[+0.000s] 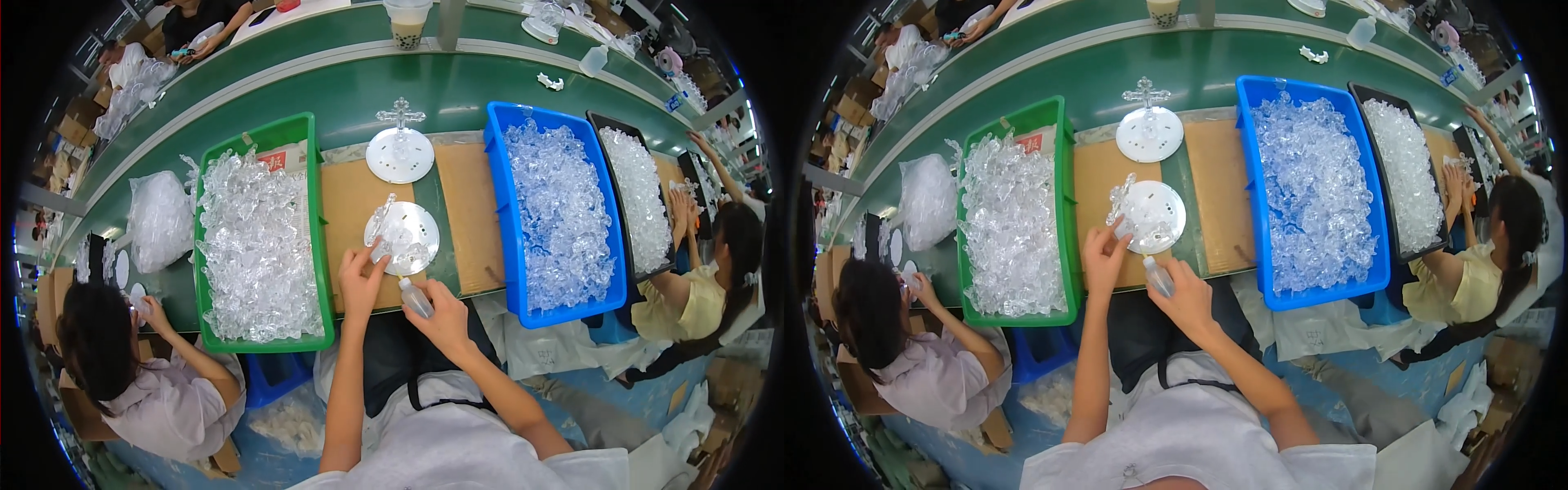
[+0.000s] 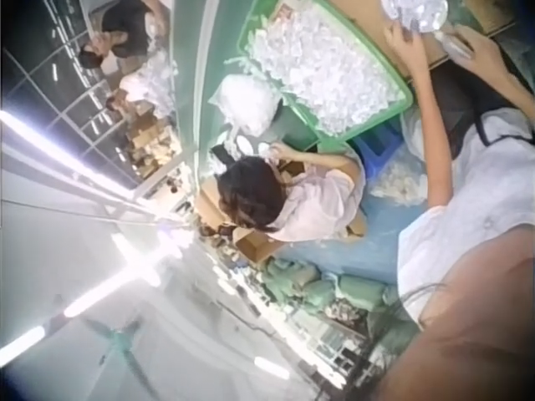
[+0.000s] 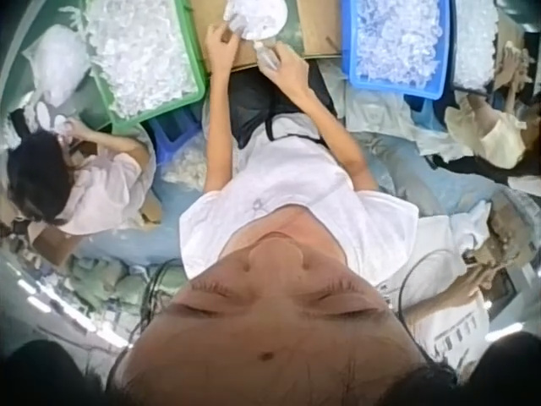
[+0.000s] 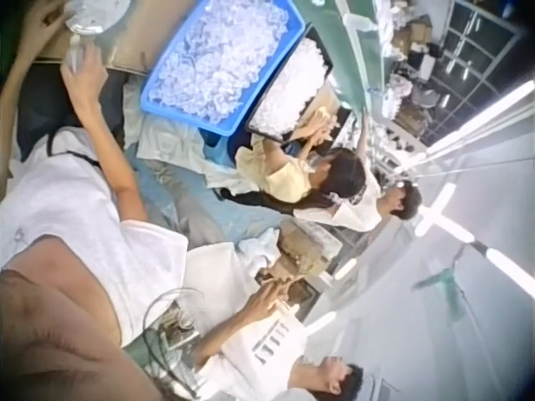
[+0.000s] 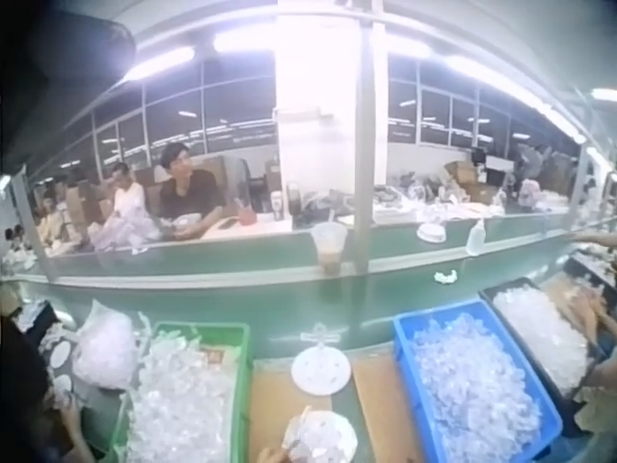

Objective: Assembling small decorative plastic crystals onto a circular LED light fixture base using adhesive.

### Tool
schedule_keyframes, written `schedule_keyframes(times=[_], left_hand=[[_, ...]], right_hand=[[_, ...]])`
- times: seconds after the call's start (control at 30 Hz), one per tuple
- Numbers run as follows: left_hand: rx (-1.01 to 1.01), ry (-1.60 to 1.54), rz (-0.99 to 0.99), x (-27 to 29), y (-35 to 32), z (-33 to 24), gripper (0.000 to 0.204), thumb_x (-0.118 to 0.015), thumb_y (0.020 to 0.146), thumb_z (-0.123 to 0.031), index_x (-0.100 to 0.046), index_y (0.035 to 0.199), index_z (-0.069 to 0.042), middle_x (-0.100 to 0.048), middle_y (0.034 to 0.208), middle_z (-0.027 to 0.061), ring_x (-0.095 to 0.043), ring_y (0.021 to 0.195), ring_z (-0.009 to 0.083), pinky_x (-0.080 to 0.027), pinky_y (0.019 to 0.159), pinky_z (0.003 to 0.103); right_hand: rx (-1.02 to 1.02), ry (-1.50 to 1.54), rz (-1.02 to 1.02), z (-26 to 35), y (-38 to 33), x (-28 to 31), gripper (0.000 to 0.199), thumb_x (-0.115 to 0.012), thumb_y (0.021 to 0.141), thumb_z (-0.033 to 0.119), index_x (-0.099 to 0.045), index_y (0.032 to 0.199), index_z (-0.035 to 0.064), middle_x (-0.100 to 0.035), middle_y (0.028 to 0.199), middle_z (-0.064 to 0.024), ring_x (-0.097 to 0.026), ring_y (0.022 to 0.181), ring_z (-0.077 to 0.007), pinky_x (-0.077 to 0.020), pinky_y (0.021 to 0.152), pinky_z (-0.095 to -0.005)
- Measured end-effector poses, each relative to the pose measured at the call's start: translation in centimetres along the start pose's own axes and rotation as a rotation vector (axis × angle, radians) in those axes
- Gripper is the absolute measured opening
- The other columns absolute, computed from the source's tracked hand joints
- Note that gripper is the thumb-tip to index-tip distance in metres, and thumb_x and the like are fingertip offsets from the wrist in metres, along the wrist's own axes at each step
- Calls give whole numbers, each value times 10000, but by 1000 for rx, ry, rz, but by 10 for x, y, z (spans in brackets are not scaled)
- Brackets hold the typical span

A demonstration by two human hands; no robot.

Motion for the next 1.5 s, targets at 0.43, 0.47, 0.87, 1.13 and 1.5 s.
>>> schedule_keyframes(times=[0.43, 0.47, 0.87, 1.13, 1.5], left_hand=[[4, -34, 185, -9, 10, 1, 353, -705, 754, -72, -662, 1104, -93, -313, 670, -18, -335, 578, 72, -278, 512, 231], [0, -24, 185, -8, 10, 1, 355, -703, 756, -71, -661, 1108, -95, -311, 670, -18, -337, 580, 72, -278, 513, 231], [41, -30, 175, -13, 3, 11, 350, -674, 796, -74, -632, 1143, -99, -203, 669, -12, -265, 541, 49, -238, 479, 225], [-10, -20, 142, -17, 0, 15, 348, -685, 794, -112, -635, 1138, -123, -310, 596, -9, -294, 504, 46, -259, 447, 238], [16, 71, 66, -4, -30, 10, 394, -673, 790, -120, -609, 1178, -95, -393, 575, 80, -384, 509, 153, -354, 503, 317]], right_hand=[[19, -69, -13, -1, 11, -7, 325, -701, 711, 220, -563, 980, 98, -592, 822, -92, -605, 726, -297, -474, 597, -385], [20, -68, -14, 0, 11, -7, 325, -701, 711, 220, -563, 980, 98, -592, 822, -92, -605, 726, -297, -474, 597, -385], [-55, 15, -147, 0, 19, 45, 369, -726, 737, 206, -570, 1041, 68, -605, 807, -91, -629, 738, -199, -483, 648, -312], [25, 221, -407, -51, 104, 38, 482, -640, 819, 69, -349, 1192, -24, -517, 1056, -203, -560, 1008, -299, -447, 865, -364], [21, 173, -236, -64, 96, 31, 678, -653, 774, 17, -224, 1299, -5, -388, 1282, -273, -383, 1259, -338, -295, 1066, -388]])
Point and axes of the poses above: each hand's wrist, its own y-axis towards the middle knuckle, its own x-axis out of the back of the hand, z = x × y, the point moved 7 cm from there along y, towards the middle knuckle
